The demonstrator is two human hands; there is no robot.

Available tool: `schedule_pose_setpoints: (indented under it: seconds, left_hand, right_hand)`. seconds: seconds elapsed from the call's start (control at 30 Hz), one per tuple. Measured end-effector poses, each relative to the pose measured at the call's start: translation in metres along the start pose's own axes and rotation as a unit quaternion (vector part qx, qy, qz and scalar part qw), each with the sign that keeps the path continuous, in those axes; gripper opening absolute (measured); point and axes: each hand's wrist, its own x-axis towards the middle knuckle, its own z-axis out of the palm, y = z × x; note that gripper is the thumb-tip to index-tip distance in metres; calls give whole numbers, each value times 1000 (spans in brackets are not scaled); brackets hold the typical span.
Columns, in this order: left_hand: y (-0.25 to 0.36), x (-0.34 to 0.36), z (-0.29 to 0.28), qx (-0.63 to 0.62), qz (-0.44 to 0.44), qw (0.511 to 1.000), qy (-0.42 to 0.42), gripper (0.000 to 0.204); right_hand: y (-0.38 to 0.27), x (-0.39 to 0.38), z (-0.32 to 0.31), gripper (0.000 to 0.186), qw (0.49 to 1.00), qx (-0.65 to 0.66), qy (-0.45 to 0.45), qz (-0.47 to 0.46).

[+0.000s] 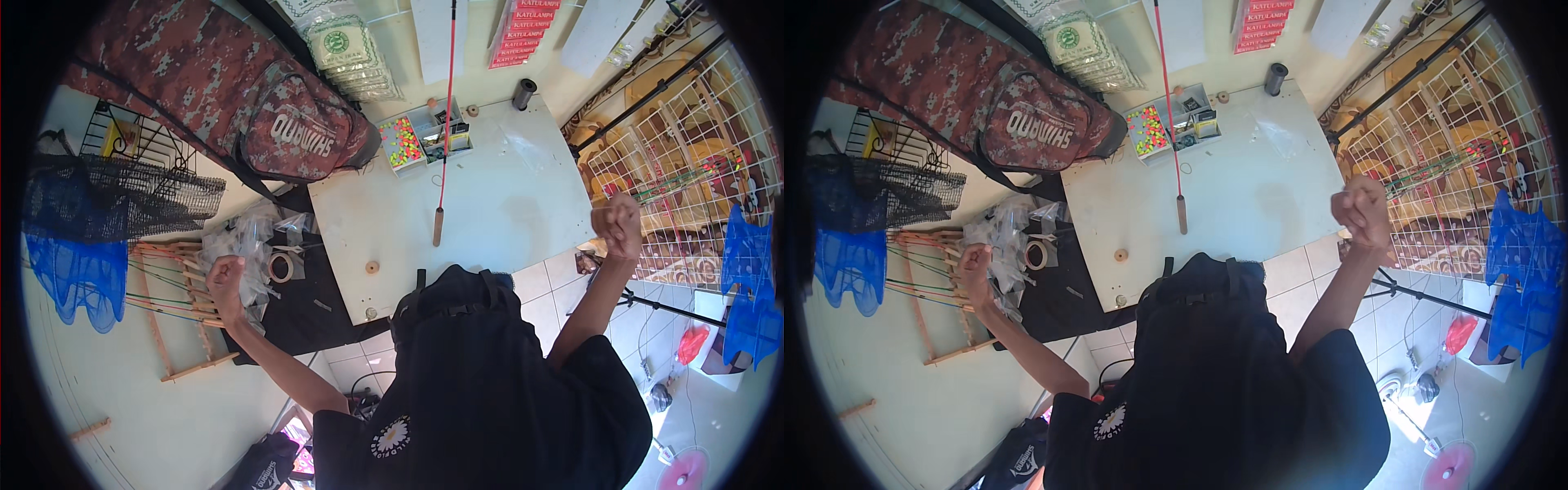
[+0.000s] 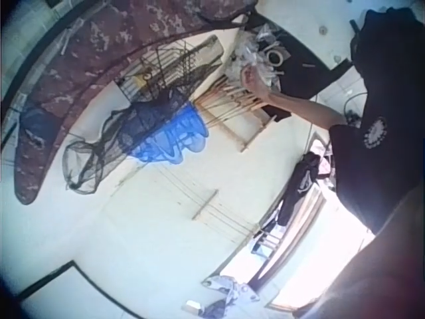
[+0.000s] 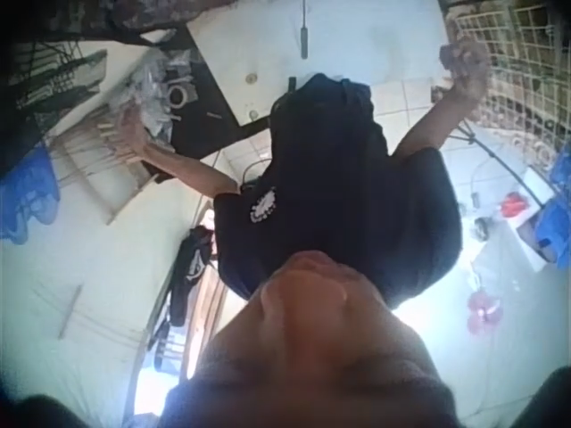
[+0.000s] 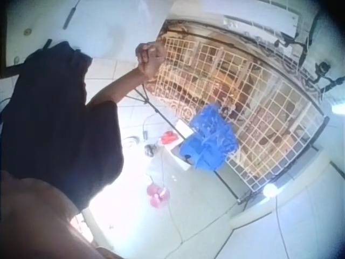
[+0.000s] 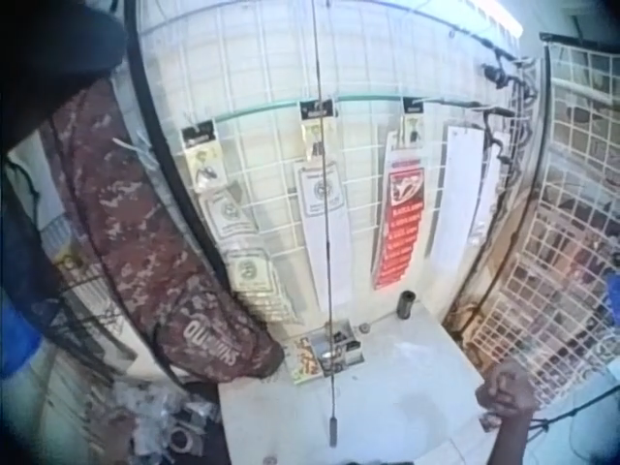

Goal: Replacing or repairing a guide on a fishing rod tip using thread and adhesive.

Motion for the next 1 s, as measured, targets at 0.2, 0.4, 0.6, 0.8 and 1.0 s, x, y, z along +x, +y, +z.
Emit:
schedule_pose_setpoints:
  seconds: [0.2, 0.4, 0.6, 0.8, 1.0]
  left_hand:
    - [-16, 1, 6, 126, -40, 991, -25, 15]
    - [94, -34, 109, 2, 51, 997, -50, 32]
    - [158, -63, 235, -133, 213, 938, -239, 36]
    - [158, -75, 263, -158, 138, 947, -242, 22]
    - [156, -76, 262, -186, 85, 954, -217, 15]
  right_hand:
    - [7, 25, 63, 22, 964, -250, -40, 80]
    - [21, 39, 134, 19, 959, -203, -134, 149]
    - [27, 37, 170, 19, 961, -164, -160, 154]
    - [21, 33, 181, 22, 951, -213, -156, 163]
    - [24, 33, 180, 29, 959, -176, -147, 166]
